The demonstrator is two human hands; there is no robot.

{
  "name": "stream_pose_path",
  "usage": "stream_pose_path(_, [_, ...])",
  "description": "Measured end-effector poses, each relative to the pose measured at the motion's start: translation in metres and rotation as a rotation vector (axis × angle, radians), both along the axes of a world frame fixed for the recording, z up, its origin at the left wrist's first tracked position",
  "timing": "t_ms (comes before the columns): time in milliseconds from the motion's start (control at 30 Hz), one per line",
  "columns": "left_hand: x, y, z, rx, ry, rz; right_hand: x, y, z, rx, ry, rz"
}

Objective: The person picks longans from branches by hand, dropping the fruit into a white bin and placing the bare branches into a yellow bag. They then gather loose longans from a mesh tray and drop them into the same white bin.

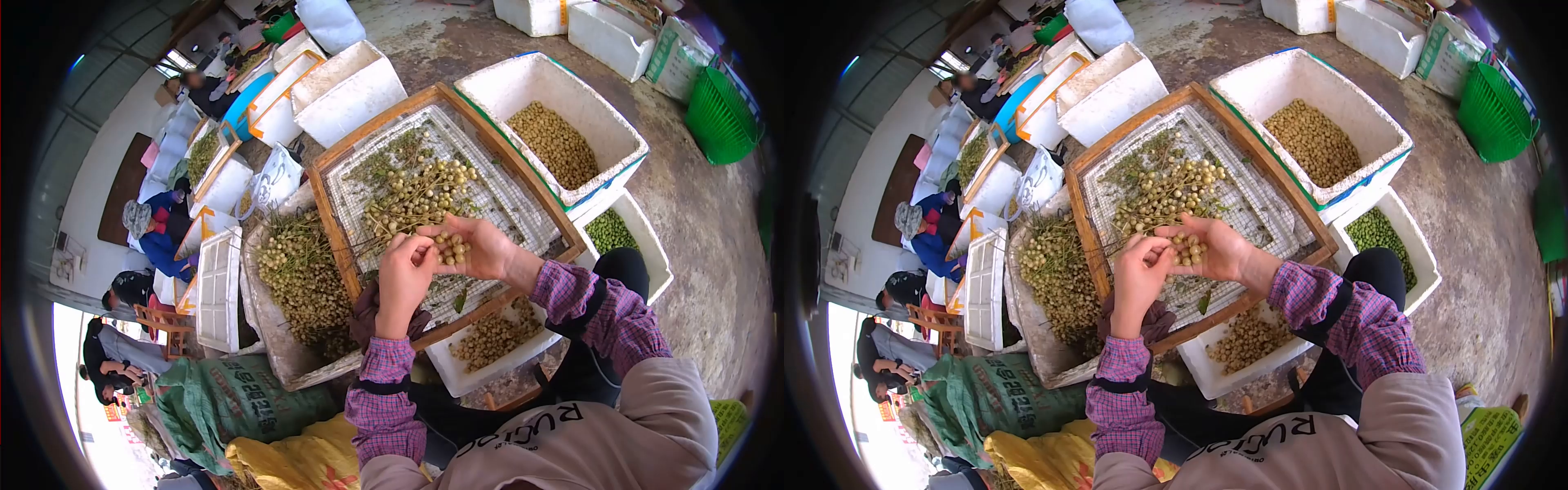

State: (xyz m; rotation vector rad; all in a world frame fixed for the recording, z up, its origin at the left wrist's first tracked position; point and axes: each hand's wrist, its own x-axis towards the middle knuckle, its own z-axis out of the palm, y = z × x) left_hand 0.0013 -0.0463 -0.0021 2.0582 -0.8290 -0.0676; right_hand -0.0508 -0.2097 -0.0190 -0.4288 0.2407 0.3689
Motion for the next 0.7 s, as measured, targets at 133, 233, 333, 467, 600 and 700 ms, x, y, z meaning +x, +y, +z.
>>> stream_pose_path(133, [0.007, 0.004, -0.007, -0.032, 0.129, 0.016, 0.003, -0.001, -0.011, 0.01, -0.022, 0.037])
stream_pose_path(233, [0.011, 0.003, -0.019, 0.047, -0.082, 0.049, 0.001, 0.003, -0.013, -0.089, 0.008, 0.005])
stream_pose_path(333, [0.006, -0.004, -0.017, 0.177, -0.2, 0.099, 0.004, 0.004, -0.018, -0.105, 0.026, -0.001])
stream_pose_path(467, [-0.003, -0.011, -0.001, -0.028, -0.059, 0.029, 0.003, 0.003, -0.016, -0.12, 0.066, -0.037])
stream_pose_path(600, [0.001, -0.012, 0.001, -0.005, -0.112, -0.136, 0.002, 0.002, -0.013, -0.13, 0.096, -0.033])
stream_pose_path(700, [0.004, -0.009, 0.001, 0.099, -0.064, -0.139, -0.001, 0.004, 0.0, -0.183, 0.152, -0.042])
